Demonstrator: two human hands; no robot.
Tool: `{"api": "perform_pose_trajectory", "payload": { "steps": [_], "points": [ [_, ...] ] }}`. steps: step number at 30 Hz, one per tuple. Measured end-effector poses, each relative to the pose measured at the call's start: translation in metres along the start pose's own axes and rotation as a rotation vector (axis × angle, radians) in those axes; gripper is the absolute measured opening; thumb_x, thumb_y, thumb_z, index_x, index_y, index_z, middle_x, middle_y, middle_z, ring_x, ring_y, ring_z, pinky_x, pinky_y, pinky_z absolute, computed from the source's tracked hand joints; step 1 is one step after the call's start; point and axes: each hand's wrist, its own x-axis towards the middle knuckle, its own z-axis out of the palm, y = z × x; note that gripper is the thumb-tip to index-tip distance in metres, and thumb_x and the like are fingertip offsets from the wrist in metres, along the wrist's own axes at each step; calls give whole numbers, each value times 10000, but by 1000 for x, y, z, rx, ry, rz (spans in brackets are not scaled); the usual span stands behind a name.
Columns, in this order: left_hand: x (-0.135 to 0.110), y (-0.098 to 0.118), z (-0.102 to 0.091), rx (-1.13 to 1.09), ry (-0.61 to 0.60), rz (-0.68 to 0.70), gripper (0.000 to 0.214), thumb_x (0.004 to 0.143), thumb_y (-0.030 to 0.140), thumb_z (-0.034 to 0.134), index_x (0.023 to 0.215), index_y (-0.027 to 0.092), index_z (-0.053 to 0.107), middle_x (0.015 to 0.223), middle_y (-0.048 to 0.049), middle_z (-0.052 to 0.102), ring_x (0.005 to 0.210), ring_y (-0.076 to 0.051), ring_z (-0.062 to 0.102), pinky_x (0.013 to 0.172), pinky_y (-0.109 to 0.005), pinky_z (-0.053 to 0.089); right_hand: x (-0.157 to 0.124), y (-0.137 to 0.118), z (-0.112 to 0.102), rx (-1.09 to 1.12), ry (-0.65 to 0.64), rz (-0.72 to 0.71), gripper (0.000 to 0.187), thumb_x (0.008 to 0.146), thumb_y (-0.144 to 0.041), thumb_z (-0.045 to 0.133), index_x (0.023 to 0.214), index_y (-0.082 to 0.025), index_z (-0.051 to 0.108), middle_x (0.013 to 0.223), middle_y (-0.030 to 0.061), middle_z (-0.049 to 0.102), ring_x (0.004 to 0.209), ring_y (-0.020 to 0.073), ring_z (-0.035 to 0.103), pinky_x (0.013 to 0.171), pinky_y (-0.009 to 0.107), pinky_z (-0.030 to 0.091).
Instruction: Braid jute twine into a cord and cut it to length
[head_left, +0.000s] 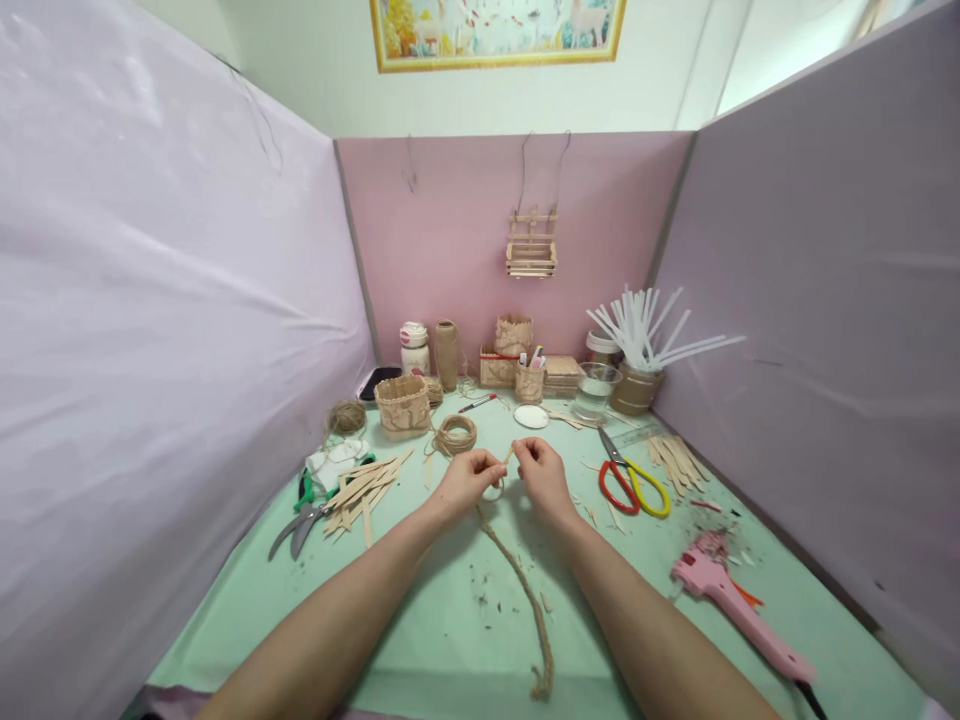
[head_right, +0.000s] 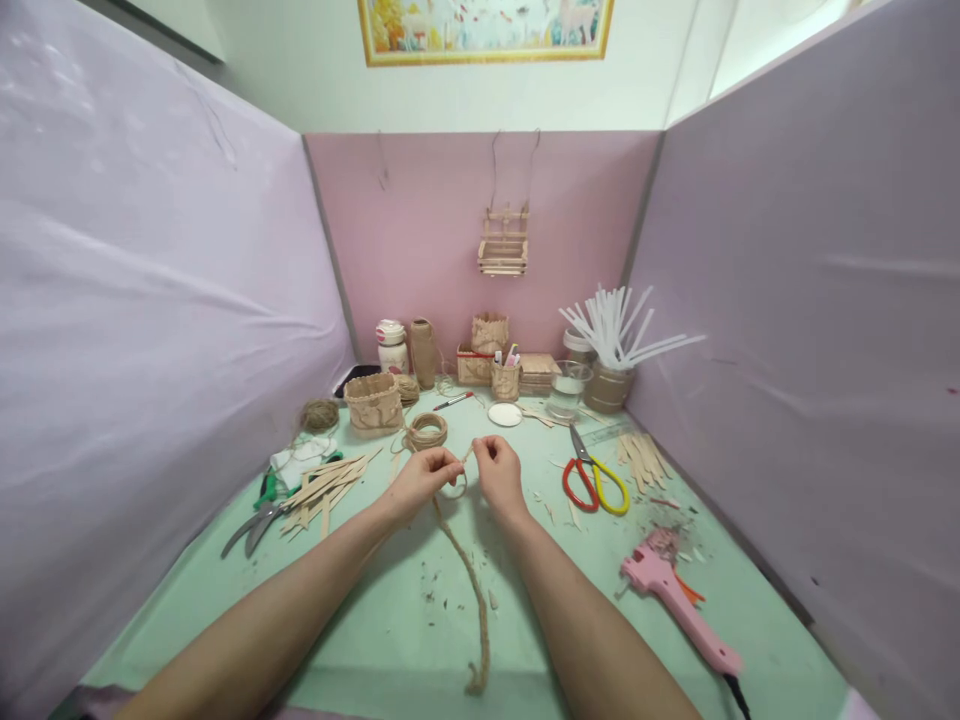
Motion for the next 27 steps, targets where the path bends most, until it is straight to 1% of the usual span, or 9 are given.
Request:
{"api": "perform_pose_trajectory", "payload": {
  "steps": [5, 9, 13, 17, 19, 22, 25, 27],
  "points": [
    [5, -12, -6, -31, 21, -18, 282, 683, 397, 615, 719, 119, 638, 681, -42, 640, 631, -131, 530, 599, -240, 382, 1, -7, -4, 51, -118, 10, 337, 714, -519, 566, 675, -186, 527, 498, -39, 462, 511, 124, 415, 533, 260, 343],
    [8, -18, -11, -38, 57, -25, 312, 695, 398, 612, 813, 115, 673, 761, -69, 672, 692, -150, 562, 614, -246, 397, 0, -10, -5, 73, -139, 15, 311, 707, -489, 589, 682, -182, 546, 530, -37, 481, 523, 119, 423, 552, 260, 345],
    [7, -19, -12, -50, 69, -49, 341, 692, 424, 616, 833, 121, 684, 780, -66, 670, 689, -144, 559, 588, -234, 399, 1, -9, -4, 138, -164, 62, 260, 697, -436, 604, 699, -179, 562, 565, -32, 496, 523, 109, 424, 541, 254, 345],
    [6, -15, -11, -44, 75, -62, 337, 691, 429, 616, 817, 124, 686, 763, -52, 666, 670, -136, 547, 577, -229, 402, 4, -4, -4, 271, -166, 155, 307, 738, -468, 527, 659, -174, 566, 581, -12, 498, 530, 108, 429, 501, 242, 336],
    [5, -11, -11, -41, 67, -38, 329, 690, 423, 621, 813, 125, 688, 763, -53, 670, 676, -140, 550, 593, -236, 409, 4, -1, -5, 268, -174, 205, 343, 737, -494, 516, 651, -168, 582, 608, 8, 529, 552, 114, 451, 493, 237, 340],
    [3, -8, -9, -42, 42, 39, 308, 691, 398, 634, 823, 126, 696, 807, -63, 685, 737, -160, 570, 681, -261, 431, 4, 0, -6, 211, -262, 259, 366, 710, -526, 557, 711, -166, 622, 707, 35, 594, 630, 129, 507, 515, 227, 370],
    [4, -10, -9, -11, 31, 102, 264, 700, 357, 627, 805, 125, 699, 810, -63, 687, 760, -168, 578, 720, -272, 434, 3, -2, -7, 233, -378, 267, 334, 657, -505, 643, 765, -189, 627, 750, 16, 607, 693, 133, 537, 574, 227, 415],
    [6, -14, -9, 16, 28, 129, 237, 705, 331, 616, 790, 125, 697, 780, -53, 683, 735, -163, 574, 700, -267, 433, 3, -3, -7, 282, -431, 241, 307, 618, -466, 692, 736, -195, 609, 712, -10, 590, 676, 121, 535, 605, 235, 432]
  ]
}}
